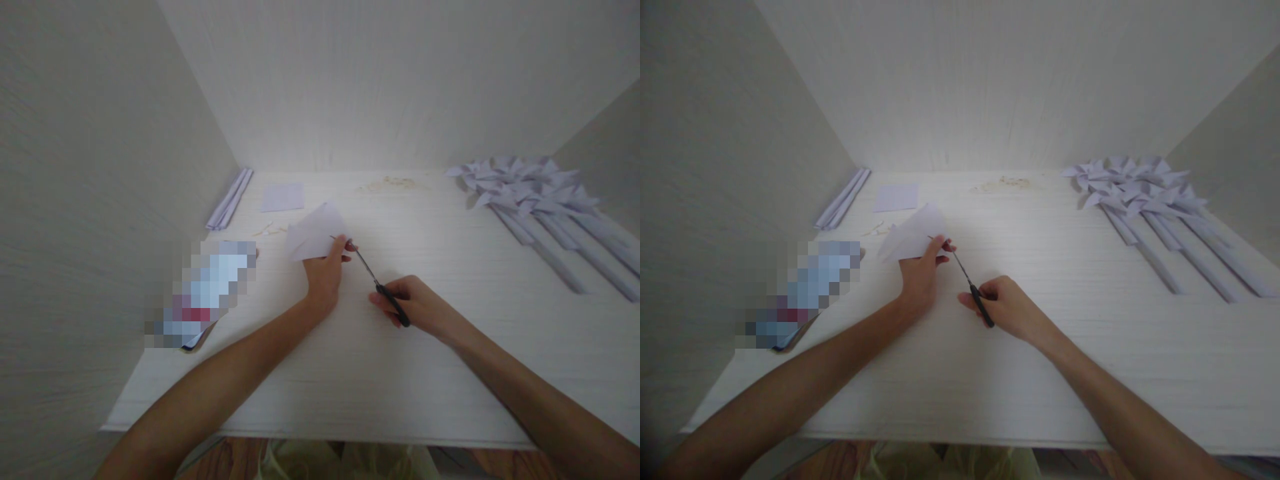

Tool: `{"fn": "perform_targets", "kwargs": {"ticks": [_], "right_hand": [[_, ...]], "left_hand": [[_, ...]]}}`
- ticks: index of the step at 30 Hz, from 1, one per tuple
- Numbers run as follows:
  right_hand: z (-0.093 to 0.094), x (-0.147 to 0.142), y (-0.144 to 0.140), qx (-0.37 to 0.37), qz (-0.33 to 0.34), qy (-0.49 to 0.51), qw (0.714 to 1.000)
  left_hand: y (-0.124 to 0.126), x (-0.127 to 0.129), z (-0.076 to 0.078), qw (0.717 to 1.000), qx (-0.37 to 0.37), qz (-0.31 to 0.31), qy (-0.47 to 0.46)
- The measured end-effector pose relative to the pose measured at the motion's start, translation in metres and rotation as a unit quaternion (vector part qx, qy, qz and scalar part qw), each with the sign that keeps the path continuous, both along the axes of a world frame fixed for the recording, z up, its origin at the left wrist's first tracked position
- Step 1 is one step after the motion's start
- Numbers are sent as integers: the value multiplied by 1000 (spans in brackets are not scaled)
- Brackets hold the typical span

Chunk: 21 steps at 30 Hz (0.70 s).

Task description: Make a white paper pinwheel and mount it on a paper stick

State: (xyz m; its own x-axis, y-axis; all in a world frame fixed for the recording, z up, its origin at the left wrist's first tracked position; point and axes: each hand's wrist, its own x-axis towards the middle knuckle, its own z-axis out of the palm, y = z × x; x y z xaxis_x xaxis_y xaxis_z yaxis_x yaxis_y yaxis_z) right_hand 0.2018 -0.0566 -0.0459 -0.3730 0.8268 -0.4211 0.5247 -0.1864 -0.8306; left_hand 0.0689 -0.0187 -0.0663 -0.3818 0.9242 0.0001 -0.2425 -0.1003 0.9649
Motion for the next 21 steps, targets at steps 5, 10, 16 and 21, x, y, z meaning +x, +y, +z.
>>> {"fn": "perform_targets", "kwargs": {"ticks": [5,10,16,21], "right_hand": [[-1,-2,0,4,-4,8,1000],[-5,-3,0,7,-6,11,1000],[-5,-7,-2,9,-6,24,1000],[0,-10,-2,7,-14,28,999]], "left_hand": [[0,1,0,1000,-1,18,10],[0,2,0,999,-6,30,10],[-1,3,0,999,-6,46,17],[-1,4,0,998,-5,53,14]]}}
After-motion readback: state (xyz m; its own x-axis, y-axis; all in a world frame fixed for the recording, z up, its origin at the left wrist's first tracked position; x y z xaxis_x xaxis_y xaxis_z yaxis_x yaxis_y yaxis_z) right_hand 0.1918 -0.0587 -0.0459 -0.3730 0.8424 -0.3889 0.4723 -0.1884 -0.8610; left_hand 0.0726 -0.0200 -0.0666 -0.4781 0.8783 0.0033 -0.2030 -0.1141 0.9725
